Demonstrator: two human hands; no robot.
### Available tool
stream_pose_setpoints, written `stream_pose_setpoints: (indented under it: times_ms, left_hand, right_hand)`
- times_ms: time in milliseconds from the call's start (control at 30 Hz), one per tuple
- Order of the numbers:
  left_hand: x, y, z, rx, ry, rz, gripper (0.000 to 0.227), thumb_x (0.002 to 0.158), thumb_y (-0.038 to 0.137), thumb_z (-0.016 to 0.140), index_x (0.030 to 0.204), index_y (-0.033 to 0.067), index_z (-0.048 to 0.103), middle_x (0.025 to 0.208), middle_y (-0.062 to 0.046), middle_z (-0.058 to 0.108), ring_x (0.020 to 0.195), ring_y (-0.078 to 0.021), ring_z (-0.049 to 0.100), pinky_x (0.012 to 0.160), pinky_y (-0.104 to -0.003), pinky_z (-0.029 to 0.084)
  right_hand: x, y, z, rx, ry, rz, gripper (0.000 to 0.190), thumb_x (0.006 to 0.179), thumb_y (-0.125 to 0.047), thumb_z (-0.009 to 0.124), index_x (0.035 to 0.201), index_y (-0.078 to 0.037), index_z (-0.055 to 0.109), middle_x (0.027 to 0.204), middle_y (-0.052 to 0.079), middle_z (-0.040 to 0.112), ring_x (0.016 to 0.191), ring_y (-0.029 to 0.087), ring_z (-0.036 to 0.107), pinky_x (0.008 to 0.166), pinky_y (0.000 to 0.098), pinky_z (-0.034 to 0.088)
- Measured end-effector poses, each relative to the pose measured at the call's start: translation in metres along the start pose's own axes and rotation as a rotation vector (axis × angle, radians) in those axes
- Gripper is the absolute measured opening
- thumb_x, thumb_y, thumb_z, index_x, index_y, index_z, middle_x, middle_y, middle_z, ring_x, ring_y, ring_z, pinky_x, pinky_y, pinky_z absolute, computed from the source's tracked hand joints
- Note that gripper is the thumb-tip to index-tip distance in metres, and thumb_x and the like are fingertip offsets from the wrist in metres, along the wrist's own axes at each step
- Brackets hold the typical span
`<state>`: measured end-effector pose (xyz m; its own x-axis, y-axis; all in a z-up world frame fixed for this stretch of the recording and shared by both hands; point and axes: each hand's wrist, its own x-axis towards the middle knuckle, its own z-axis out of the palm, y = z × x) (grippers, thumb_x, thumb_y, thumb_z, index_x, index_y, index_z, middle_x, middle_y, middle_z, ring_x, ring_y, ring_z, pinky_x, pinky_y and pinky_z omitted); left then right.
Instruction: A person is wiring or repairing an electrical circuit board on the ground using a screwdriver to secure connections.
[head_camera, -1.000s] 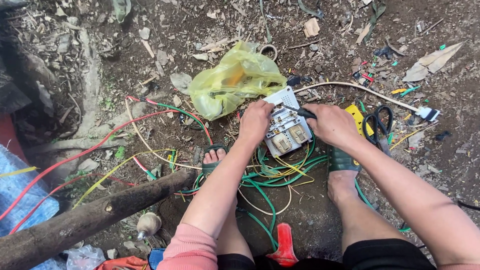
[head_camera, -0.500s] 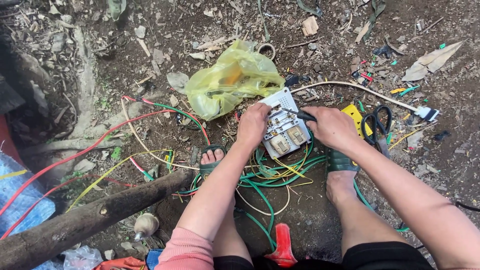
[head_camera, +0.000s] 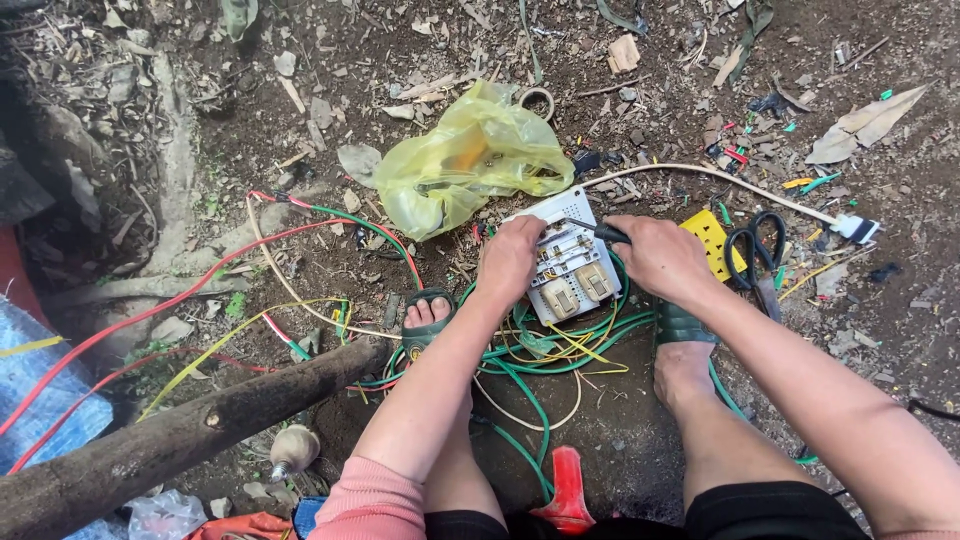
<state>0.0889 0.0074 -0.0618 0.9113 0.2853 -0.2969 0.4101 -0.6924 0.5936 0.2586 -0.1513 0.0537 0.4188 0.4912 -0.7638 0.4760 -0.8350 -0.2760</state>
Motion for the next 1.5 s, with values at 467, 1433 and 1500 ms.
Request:
stream_pose_setpoints:
  times_ms: [467, 1433, 1500]
  left_hand:
    - [-0.024, 0.056, -0.051, -0.276, 0.022, -0.540, 0.063, 0.087, 0.009, 0.073, 0.146, 0.0093, 0.051, 0.148, -0.018, 0.033, 0.136, -0.0414, 0.040, 0.103, -0.057, 0.048]
    - [-0.013, 0.006, 0.014, -0.536, 0.094, -0.712, 0.030, 0.092, 0.027, 0.073, 0.121, 0.0165, 0.073, 0.141, -0.013, 0.046, 0.125, -0.0417, 0.060, 0.104, -0.049, 0.049]
    - [-0.012, 0.007, 0.012, -0.567, 0.105, -0.713, 0.029, 0.092, 0.024, 0.074, 0.119, 0.0146, 0.074, 0.139, -0.014, 0.047, 0.124, -0.0427, 0.060, 0.104, -0.049, 0.048]
  right_hand:
    - [0.077, 0.024, 0.064, 0.383, 0.166, 0.057, 0.027, 0.083, -0.040, 0.076, 0.103, -0.022, 0.080, 0.100, 0.013, 0.076, 0.102, 0.039, 0.071, 0.088, 0.0474, 0.056]
    - [0.073, 0.014, 0.084, 0.540, 0.116, -0.152, 0.039, 0.082, -0.018, 0.080, 0.121, -0.016, 0.077, 0.125, 0.009, 0.074, 0.118, 0.035, 0.067, 0.096, 0.0436, 0.052]
    - [0.073, 0.017, 0.085, 0.535, 0.116, -0.159, 0.040, 0.082, -0.017, 0.080, 0.122, -0.014, 0.077, 0.125, 0.010, 0.074, 0.118, 0.036, 0.067, 0.097, 0.0446, 0.052]
